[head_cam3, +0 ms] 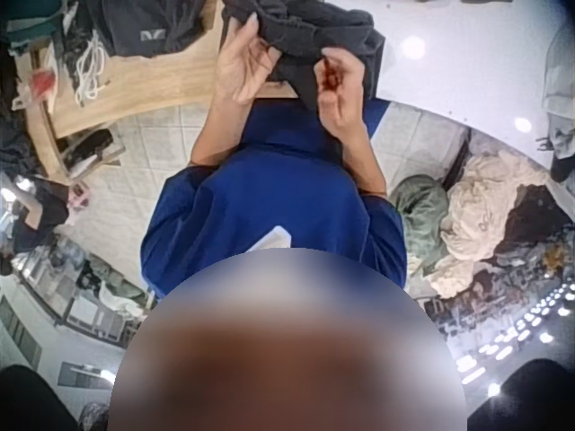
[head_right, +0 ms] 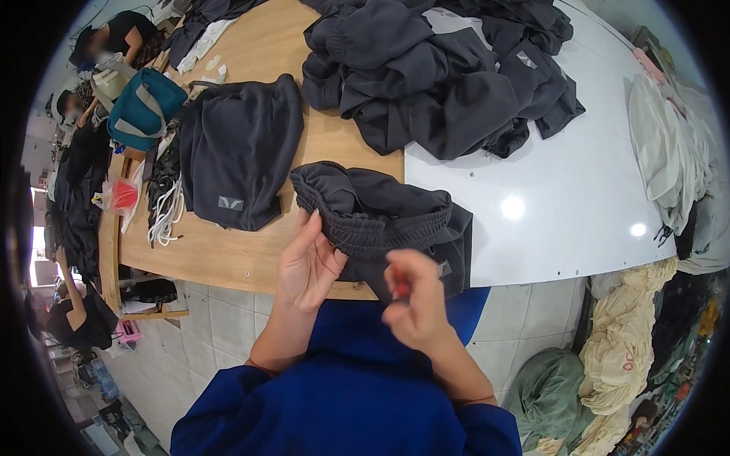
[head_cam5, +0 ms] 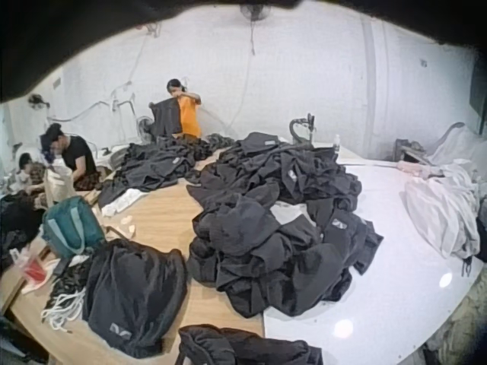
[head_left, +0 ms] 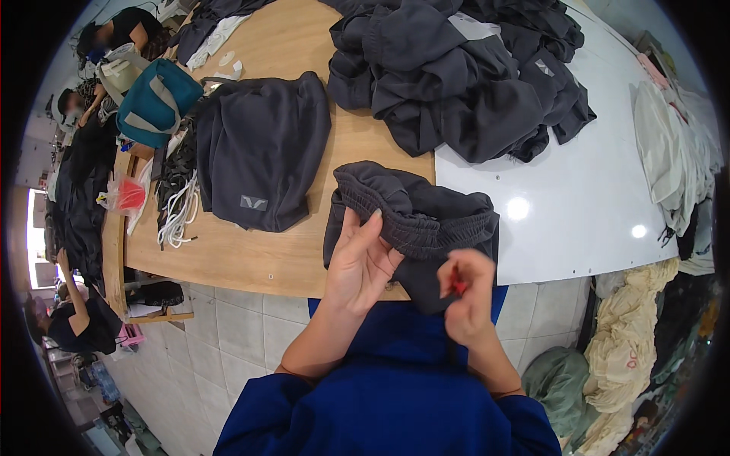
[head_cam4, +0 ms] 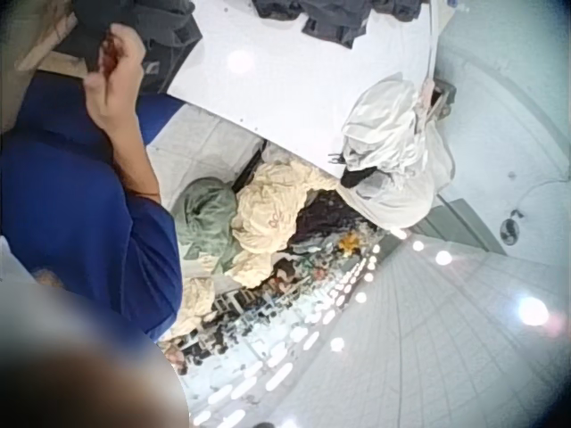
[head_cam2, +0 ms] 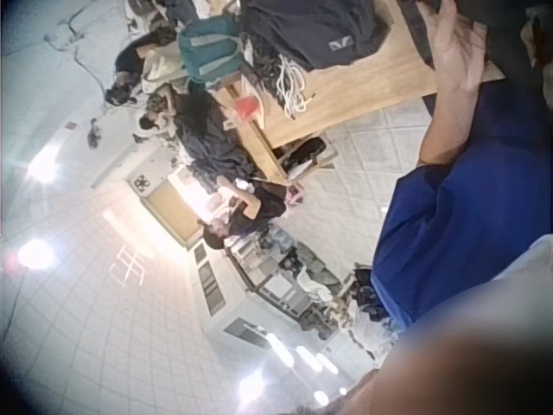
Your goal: Use small thread snippers to remove excess or loose threads from grey textile shorts.
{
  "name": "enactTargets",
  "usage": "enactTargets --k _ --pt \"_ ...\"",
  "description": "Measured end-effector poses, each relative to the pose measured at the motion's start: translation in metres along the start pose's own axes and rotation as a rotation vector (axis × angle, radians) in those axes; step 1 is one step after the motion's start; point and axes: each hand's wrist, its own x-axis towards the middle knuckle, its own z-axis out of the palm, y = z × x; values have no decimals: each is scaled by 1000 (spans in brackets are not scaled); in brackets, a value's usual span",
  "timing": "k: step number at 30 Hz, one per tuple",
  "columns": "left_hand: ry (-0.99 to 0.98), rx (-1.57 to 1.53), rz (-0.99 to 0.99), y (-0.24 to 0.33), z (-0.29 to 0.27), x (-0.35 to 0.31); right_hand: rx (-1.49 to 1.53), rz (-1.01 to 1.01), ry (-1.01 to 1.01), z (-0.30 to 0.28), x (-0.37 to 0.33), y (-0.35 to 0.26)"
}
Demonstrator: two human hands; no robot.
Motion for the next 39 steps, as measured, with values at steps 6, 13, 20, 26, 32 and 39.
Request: enactTargets --k 6,13,20,26,32,39 --pt "15 43 3 -6 1 -3 -570 -238 0 -3 29 -17" --pt "60 79 -42 -9 2 -5 -805 -424 114 2 29 -15" --pt "49 91 -34 -10 2 -7 -879 -464 123 3 30 -18" --pt "70 131 -10 -11 1 -8 -938 -493 137 1 29 -20" --pt "73 130 -11 -12 2 -9 -920 -481 144 1 28 -19" --pt "73 120 -20 -12 -1 -8 -898 -473 118 -3 27 -18"
